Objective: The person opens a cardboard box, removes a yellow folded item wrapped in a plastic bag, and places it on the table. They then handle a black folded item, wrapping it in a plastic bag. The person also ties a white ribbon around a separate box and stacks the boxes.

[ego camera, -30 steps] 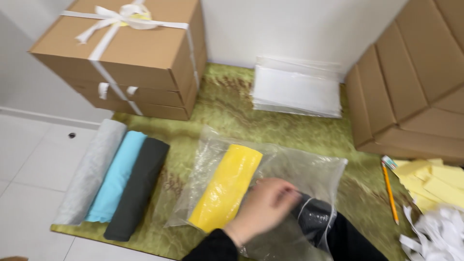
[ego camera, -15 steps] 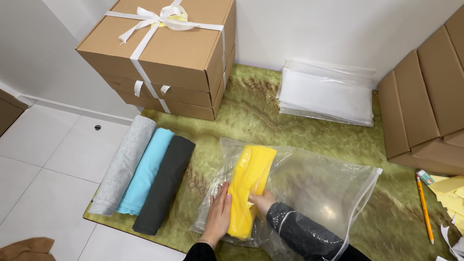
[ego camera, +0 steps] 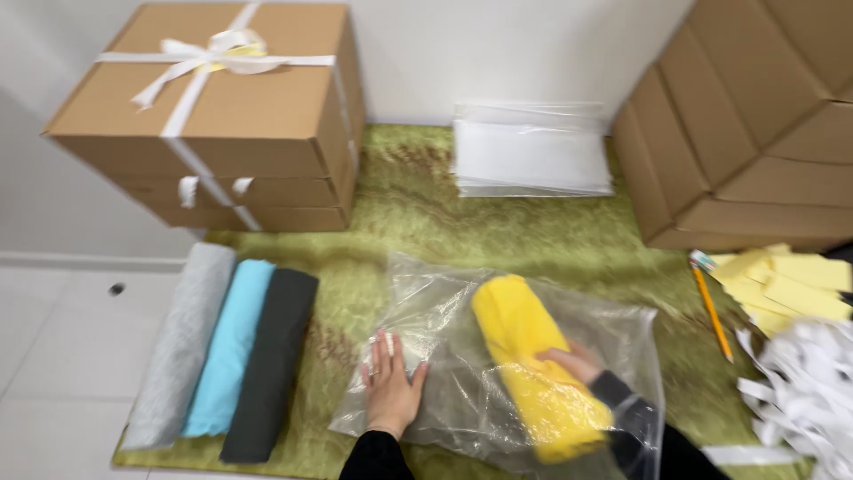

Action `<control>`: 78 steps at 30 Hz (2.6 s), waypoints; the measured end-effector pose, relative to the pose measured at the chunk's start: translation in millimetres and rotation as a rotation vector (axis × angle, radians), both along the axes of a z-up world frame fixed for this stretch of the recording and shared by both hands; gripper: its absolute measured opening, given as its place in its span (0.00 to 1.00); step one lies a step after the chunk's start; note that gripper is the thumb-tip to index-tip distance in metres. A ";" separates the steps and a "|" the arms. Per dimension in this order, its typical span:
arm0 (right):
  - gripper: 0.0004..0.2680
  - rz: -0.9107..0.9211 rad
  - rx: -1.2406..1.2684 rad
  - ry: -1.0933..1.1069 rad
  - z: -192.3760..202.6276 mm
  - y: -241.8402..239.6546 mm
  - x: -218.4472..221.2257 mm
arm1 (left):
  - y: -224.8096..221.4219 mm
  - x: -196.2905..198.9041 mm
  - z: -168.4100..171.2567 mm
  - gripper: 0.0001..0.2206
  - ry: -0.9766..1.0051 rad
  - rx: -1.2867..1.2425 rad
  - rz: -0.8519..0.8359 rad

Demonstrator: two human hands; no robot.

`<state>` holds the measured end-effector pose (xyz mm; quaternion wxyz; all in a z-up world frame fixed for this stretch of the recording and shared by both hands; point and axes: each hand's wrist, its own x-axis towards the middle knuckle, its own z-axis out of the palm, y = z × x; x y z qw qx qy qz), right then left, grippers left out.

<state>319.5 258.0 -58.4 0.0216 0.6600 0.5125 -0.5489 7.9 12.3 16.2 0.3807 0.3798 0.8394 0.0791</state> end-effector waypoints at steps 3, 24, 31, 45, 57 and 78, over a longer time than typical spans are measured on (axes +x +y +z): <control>0.18 0.424 0.019 0.215 -82.1 62.2 164.4 | 1.2 -4.2 -6.2 0.41 0.170 -0.092 -0.081; 0.25 -0.662 -0.047 0.928 165.2 -102.8 29.7 | 36.1 98.6 208.2 0.41 -1.252 0.452 0.218; 0.26 0.216 0.537 0.350 278.6 -144.4 -159.8 | -42.8 -7.7 167.7 0.35 -0.617 0.508 0.832; 0.23 0.118 -0.404 0.688 234.8 -226.7 -393.1 | -173.8 -127.7 166.7 0.40 -0.692 0.624 1.010; 0.20 0.140 -0.300 0.571 130.8 -212.5 -503.2 | -149.7 -144.2 35.8 0.43 0.799 0.162 0.265; 0.14 0.271 -0.030 0.681 118.2 -155.1 -323.8 | -133.9 -71.0 28.4 0.39 0.914 0.644 0.022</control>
